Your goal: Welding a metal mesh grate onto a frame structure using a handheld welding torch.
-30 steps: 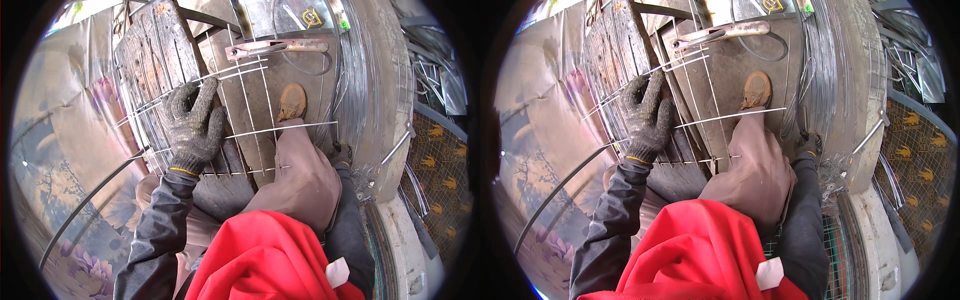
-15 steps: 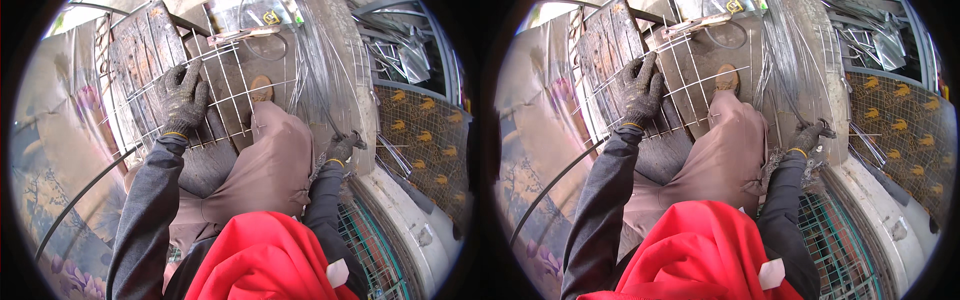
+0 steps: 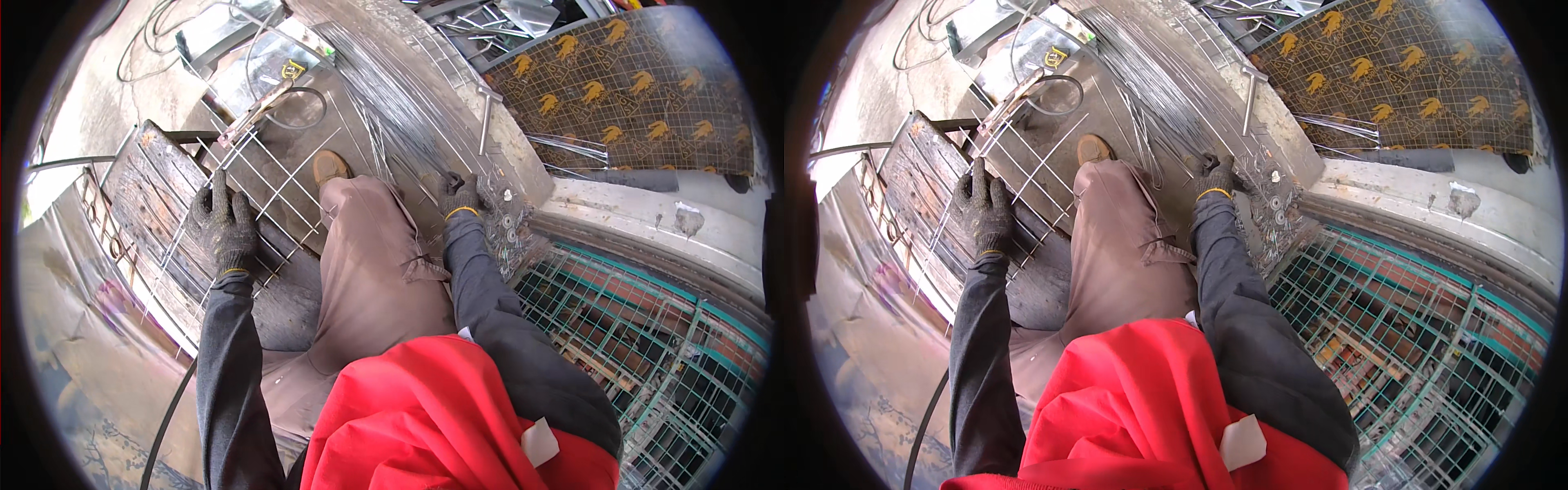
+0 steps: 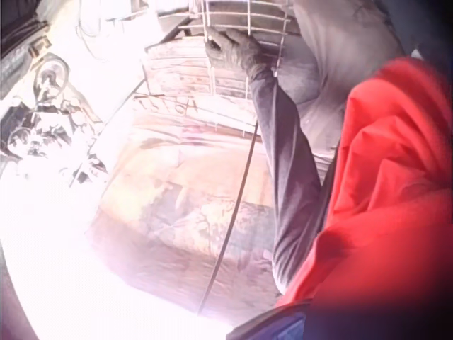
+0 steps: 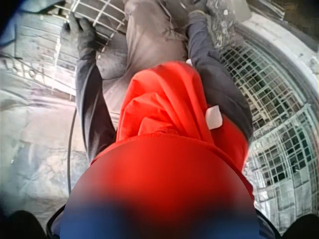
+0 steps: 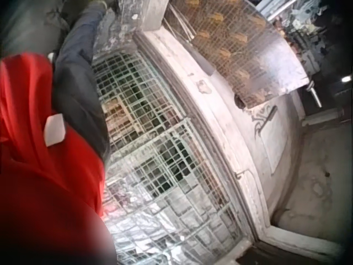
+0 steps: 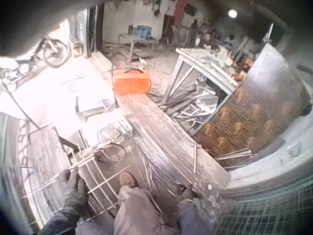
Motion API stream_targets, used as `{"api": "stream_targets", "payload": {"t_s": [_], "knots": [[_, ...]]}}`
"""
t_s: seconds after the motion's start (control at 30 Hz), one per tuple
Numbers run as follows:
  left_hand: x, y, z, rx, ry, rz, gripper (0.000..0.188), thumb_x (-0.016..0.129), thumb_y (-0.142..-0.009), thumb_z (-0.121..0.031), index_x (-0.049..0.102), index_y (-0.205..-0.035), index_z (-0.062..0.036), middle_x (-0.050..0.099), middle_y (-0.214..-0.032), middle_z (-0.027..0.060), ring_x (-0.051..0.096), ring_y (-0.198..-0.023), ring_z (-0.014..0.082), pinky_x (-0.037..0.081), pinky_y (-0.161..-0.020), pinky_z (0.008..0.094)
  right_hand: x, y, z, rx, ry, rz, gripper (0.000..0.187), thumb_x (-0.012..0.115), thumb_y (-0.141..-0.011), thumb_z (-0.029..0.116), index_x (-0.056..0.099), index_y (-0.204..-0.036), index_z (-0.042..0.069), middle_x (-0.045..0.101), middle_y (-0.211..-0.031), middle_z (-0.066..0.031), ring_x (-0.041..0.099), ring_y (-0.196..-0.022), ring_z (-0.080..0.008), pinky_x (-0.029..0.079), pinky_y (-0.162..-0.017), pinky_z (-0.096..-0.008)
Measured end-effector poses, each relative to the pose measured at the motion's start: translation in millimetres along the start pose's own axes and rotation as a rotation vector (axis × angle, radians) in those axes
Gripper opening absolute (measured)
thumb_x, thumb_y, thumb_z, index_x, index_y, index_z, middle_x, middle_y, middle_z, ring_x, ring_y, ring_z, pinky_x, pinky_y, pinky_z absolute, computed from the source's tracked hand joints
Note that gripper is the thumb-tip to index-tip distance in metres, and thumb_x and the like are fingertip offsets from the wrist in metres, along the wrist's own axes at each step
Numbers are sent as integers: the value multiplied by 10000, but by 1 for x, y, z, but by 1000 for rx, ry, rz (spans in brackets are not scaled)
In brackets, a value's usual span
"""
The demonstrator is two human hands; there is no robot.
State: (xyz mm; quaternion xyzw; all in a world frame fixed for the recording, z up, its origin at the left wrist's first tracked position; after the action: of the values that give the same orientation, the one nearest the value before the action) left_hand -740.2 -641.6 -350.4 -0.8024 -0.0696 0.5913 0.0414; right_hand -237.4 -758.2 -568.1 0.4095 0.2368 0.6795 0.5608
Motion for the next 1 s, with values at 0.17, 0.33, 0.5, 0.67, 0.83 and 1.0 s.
{"api": "stream_targets", "payload": {"t_s": [0.17,0.33,0.5,0.67,0.83,1.0], "knots": [[16,-6,-11,54,48,-58,570,649,-935,-337,554,-1492,-260,574,-1309,218,531,-1239,389,366,-1099,532,-55,-30,11,-120,24,-135,553,629,-989,486,508,-1353,88,641,-1226,-159,663,-1018,-316,604,-848,-484],[4,2,11,25,-47,-46,551,634,-980,-331,535,-1511,-219,537,-1353,201,499,-1282,381,367,-1115,500,-24,42,-19,-45,-3,-464,605,645,-978,456,459,-1433,103,591,-1365,-153,609,-1189,-290,593,-899,-476],[6,0,10,17,5,-32,566,625,-979,-323,520,-1526,-222,520,-1353,207,489,-1281,379,364,-1116,496,-9,52,-4,-115,-252,-494,555,789,-883,289,507,-1326,109,650,-1280,-126,667,-1096,-284,627,-742,-458],[6,-3,-3,21,18,-54,557,647,-953,-321,554,-1493,-219,519,-1357,209,476,-1293,382,350,-1125,492,29,54,49,-501,87,52,430,765,-906,201,515,-1235,81,672,-960,-94,662,-716,-189,541,-580,-330],[-1,0,3,-53,56,-31,553,665,-934,-340,577,-1469,-236,552,-1340,199,470,-1306,385,347,-1130,527,146,186,74,-701,495,563,551,765,-929,211,469,-1354,23,631,-910,-50,558,-654,-136,489,-600,-290],[-5,-2,1,-4,18,-50,557,659,-922,-338,579,-1464,-236,559,-1335,198,482,-1267,400,346,-1120,539,184,268,65,-1202,1030,1065,551,688,-995,423,519,-1350,36,655,-980,-81,647,-889,-212,535,-815,-396]]}}
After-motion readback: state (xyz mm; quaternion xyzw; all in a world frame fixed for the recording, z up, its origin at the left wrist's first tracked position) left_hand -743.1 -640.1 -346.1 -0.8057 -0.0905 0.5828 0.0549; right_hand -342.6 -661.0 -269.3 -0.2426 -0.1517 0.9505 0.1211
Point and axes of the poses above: each hand's wrist, its own y-axis away from the middle knuckle, its own x-axis out of the palm, z = x × y, the point moved 8 cm from there along -y, towards the middle knuckle
